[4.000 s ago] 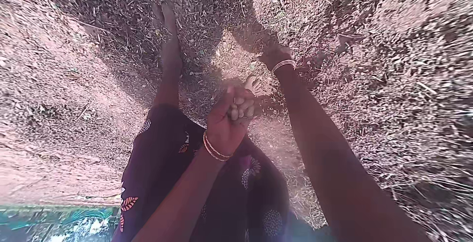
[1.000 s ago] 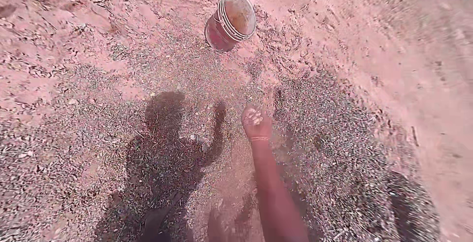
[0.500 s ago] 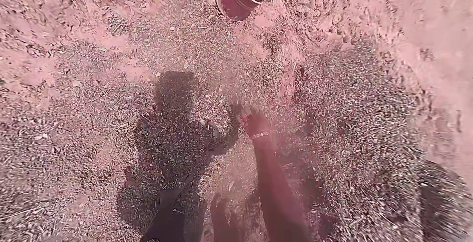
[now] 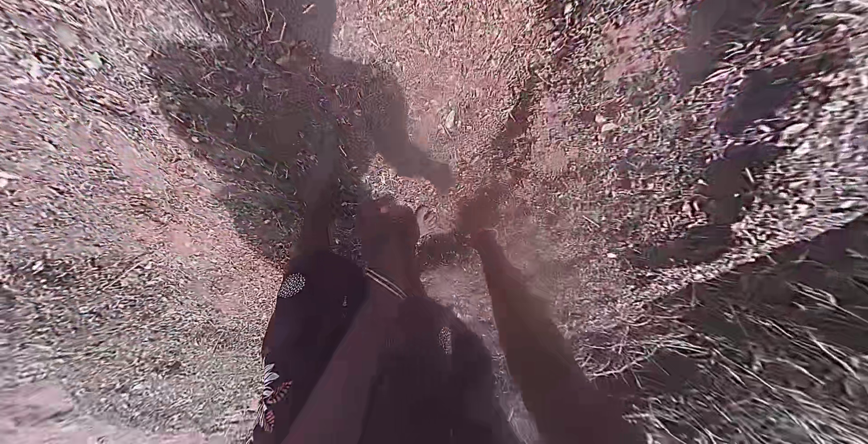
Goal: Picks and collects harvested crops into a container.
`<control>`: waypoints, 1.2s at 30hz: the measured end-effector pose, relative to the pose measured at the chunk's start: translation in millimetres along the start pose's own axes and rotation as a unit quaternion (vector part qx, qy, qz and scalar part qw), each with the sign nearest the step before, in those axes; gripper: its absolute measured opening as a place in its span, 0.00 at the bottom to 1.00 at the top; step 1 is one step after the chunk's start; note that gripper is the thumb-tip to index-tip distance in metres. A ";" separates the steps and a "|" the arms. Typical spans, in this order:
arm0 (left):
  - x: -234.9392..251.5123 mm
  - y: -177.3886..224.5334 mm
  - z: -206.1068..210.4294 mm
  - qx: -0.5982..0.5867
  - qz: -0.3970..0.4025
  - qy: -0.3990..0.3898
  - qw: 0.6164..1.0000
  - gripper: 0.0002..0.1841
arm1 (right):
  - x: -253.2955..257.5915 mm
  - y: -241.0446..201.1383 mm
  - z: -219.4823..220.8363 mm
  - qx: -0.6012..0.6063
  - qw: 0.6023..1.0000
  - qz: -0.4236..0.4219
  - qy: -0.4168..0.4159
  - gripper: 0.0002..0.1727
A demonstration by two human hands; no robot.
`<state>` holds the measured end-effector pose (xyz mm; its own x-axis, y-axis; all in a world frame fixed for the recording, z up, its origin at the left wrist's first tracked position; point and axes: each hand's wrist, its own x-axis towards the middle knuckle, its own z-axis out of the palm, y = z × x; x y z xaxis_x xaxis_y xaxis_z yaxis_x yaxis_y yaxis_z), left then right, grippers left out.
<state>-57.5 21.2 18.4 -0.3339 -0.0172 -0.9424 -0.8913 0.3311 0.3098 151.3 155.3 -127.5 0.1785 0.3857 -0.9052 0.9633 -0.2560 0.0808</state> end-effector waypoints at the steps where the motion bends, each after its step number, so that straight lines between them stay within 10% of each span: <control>1: 0.6 -13.0 -0.4 -0.002 -0.004 0.004 1.000 0.22 | 4.2 17.4 7.7 -0.026 0.999 -0.026 -0.012 0.25; 6: 2.3 -62.2 3.7 0.062 -0.010 0.015 0.998 0.25 | 35.9 38.8 56.0 0.171 0.982 -0.058 0.055 0.50; 10: 3.0 -86.4 6.0 0.112 -0.035 0.011 0.993 0.24 | 75.8 -13.8 86.2 0.253 0.957 0.007 0.139 0.49; 15: 0.1 -85.6 3.5 0.165 -0.033 0.005 0.986 0.24 | 25.6 -34.8 122.0 0.112 0.932 -0.322 -0.122 0.39; 19: -0.5 -71.3 8.5 0.149 0.008 -0.004 0.989 0.20 | -49.9 -7.5 105.6 -0.029 0.901 -0.344 -0.261 0.27; 24: -0.4 -65.9 9.6 0.142 0.012 -0.014 0.990 0.22 | 6.7 27.3 83.7 0.000 0.980 -0.199 0.026 0.32; 28: 2.9 -75.1 6.2 0.152 0.011 -0.006 0.988 0.20 | 77.9 -13.5 64.0 -0.004 0.968 -0.079 0.237 0.49; 31: 4.5 -78.8 3.4 0.155 0.006 -0.004 0.988 0.19 | 75.2 -48.1 89.6 -0.015 0.985 -0.161 0.056 0.53; 36: 5.1 -72.8 3.7 0.148 0.003 -0.004 0.989 0.18 | -1.1 -34.6 116.5 -0.144 0.863 -0.390 -0.286 0.48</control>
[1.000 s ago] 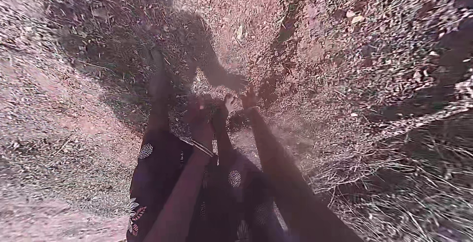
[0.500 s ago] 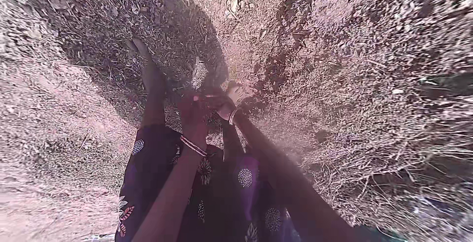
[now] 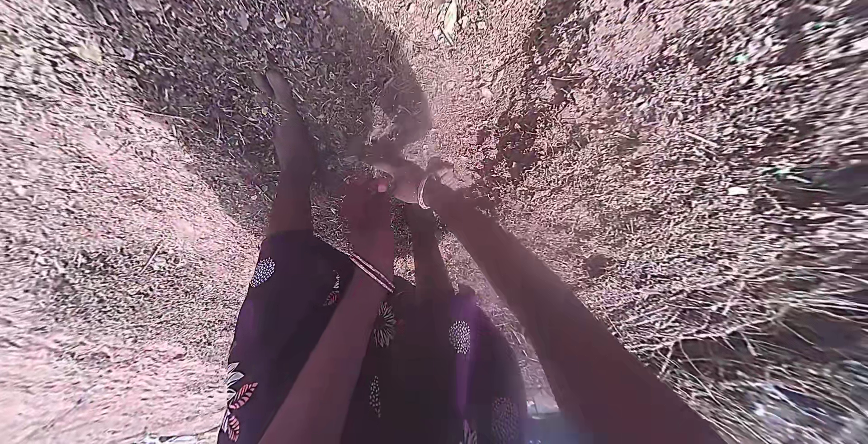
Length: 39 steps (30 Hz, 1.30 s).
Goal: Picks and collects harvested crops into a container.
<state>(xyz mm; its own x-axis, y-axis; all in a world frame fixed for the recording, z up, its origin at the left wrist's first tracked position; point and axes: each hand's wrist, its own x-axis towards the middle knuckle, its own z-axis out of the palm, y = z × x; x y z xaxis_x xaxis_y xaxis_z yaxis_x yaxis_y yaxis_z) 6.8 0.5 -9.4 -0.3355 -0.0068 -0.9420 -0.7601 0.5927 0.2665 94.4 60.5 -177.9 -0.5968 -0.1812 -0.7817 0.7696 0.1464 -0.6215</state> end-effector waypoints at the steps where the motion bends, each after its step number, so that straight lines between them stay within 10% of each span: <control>1: -0.3 1.1 -0.4 -0.011 -0.001 0.001 1.000 0.18 | -15.1 -0.7 1.1 -0.017 0.999 -0.004 -0.039 0.45; 5: 0.3 4.3 -2.4 -0.027 -0.004 -0.008 1.000 0.21 | -47.8 32.7 -24.6 0.016 0.983 0.100 0.156 0.35; 10: 0.9 -2.1 -4.6 -0.023 -0.021 -0.013 0.999 0.20 | 8.7 75.9 -90.5 0.076 0.830 0.308 0.459 0.50; 18: 1.5 3.0 -5.8 -0.018 -0.017 -0.006 1.000 0.17 | -10.7 18.9 -34.7 0.016 1.000 0.015 -0.002 0.40; 22: -0.9 7.9 -7.0 -0.029 -0.024 -0.011 0.999 0.18 | -44.7 46.3 -59.7 -0.009 0.979 0.090 0.186 0.28; 27: -1.4 8.9 -10.0 -0.043 -0.016 -0.017 0.999 0.15 | 0.9 91.6 -153.5 0.125 0.814 0.207 0.528 0.44; 31: -0.3 10.6 -14.9 -0.033 -0.026 -0.014 0.999 0.15 | 37.6 73.1 -160.1 0.150 0.876 0.161 0.429 0.48; 35: 1.6 19.6 -15.2 -0.050 -0.030 -0.009 0.998 0.17 | -2.6 39.5 -129.6 0.149 0.964 0.084 0.202 0.29; 39: -0.9 23.2 -15.0 -0.055 -0.018 -0.022 0.998 0.17 | -35.1 61.5 -136.6 0.070 0.944 0.121 0.300 0.28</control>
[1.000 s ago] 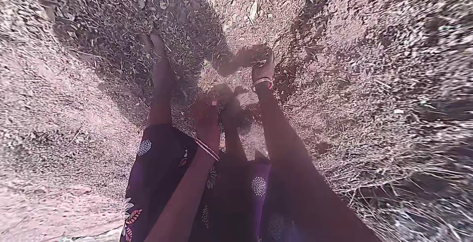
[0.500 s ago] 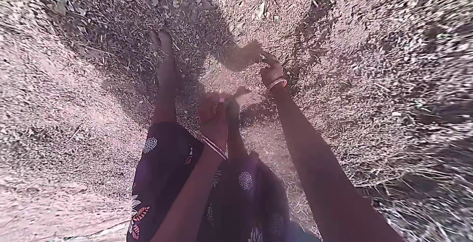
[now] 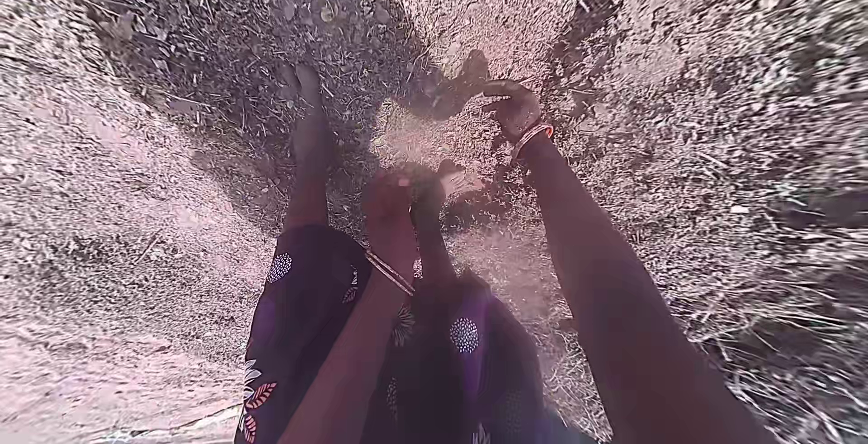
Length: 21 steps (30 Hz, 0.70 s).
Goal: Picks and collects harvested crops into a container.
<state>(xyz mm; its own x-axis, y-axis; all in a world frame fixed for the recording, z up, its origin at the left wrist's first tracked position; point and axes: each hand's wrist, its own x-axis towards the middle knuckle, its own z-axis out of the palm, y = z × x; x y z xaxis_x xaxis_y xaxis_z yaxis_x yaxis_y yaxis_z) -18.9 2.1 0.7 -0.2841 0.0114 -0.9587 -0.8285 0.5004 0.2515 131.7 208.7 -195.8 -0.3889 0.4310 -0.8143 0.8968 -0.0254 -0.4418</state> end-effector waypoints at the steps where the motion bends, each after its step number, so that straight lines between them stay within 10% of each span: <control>1: -0.1 1.1 0.3 -0.002 0.000 0.001 1.000 0.17 | 10.7 5.4 -9.2 -0.009 0.999 0.010 0.046 0.28; 7: 3.2 4.6 -0.5 -0.003 -0.021 0.020 1.000 0.15 | 105.4 -33.9 -17.9 -0.045 0.971 0.127 0.200 0.38; 16: -1.7 6.7 3.3 -0.010 -0.004 0.015 1.000 0.17 | -10.8 -71.0 60.8 -0.098 0.954 -0.106 -0.263 0.35; 21: 0.3 2.8 0.7 -0.019 0.012 0.035 0.999 0.19 | -2.5 -5.3 38.2 -0.001 0.998 0.052 0.023 0.28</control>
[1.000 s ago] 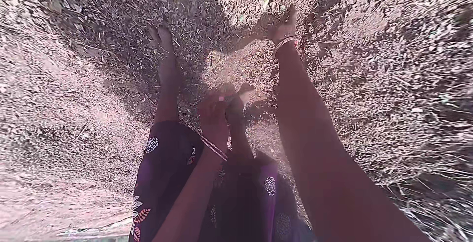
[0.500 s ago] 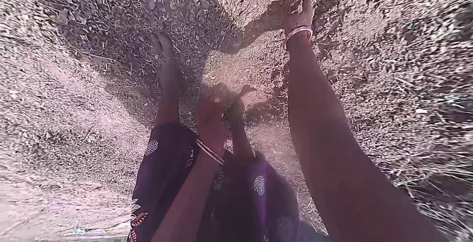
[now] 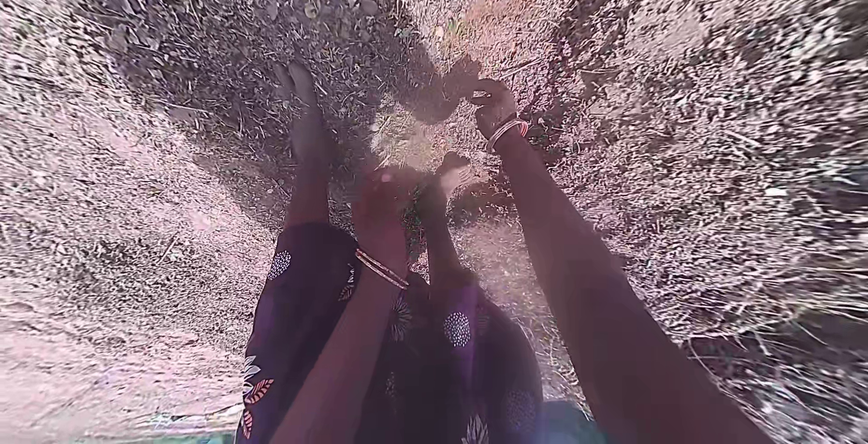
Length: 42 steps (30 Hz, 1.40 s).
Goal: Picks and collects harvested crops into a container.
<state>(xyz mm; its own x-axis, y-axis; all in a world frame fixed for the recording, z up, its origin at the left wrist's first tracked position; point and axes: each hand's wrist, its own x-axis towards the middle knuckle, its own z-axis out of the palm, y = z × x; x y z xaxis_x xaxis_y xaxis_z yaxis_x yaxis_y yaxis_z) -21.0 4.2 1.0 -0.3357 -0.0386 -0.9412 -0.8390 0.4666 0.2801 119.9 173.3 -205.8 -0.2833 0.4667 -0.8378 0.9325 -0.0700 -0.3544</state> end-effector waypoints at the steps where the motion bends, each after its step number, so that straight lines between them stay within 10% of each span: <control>1: 0.7 -0.9 0.6 0.001 0.003 0.005 1.000 0.18 | 18.0 8.6 0.6 0.020 0.998 0.034 0.058 0.29; 3: 0.1 -3.8 0.4 0.004 0.005 0.010 1.000 0.18 | 42.6 9.6 13.0 0.019 0.991 0.071 0.109 0.35; 7: -0.2 -5.7 -0.9 0.010 0.001 0.024 1.000 0.19 | 16.3 -35.3 79.5 -0.045 0.997 -0.032 -0.057 0.49; 12: 0.2 -3.0 2.0 0.008 0.005 0.029 1.000 0.17 | -59.3 -30.9 57.4 -0.020 0.947 -0.054 -0.314 0.30; 22: 2.2 -12.1 0.8 0.007 -0.006 0.020 1.000 0.19 | 51.5 -16.0 -71.6 -0.374 0.924 0.068 0.034 0.50; 27: 4.6 -15.6 3.4 0.017 -0.011 0.021 1.000 0.15 | 46.6 8.0 -43.8 -0.406 0.910 0.085 0.005 0.57; 32: 1.9 -10.7 5.4 0.020 -0.010 0.008 1.000 0.18 | 7.8 -35.4 -14.9 -0.311 0.929 0.111 -0.166 0.34; 36: 1.9 -13.7 7.2 0.011 -0.018 0.006 1.000 0.19 | 14.5 -54.0 25.4 -0.187 0.981 0.015 -0.046 0.24; 42: 2.4 -16.7 8.2 0.019 -0.022 0.002 1.000 0.17 | 19.9 -63.7 81.2 -0.132 0.987 0.001 -0.089 0.31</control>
<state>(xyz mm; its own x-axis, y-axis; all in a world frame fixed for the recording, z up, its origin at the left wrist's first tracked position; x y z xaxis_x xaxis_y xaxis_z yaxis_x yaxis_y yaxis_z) -4.3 3.5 -7.5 -0.3015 -0.0634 -0.9514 -0.8355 0.4983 0.2316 36.7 115.4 -233.7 -0.2941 0.3034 -0.9064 0.9525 0.1717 -0.2516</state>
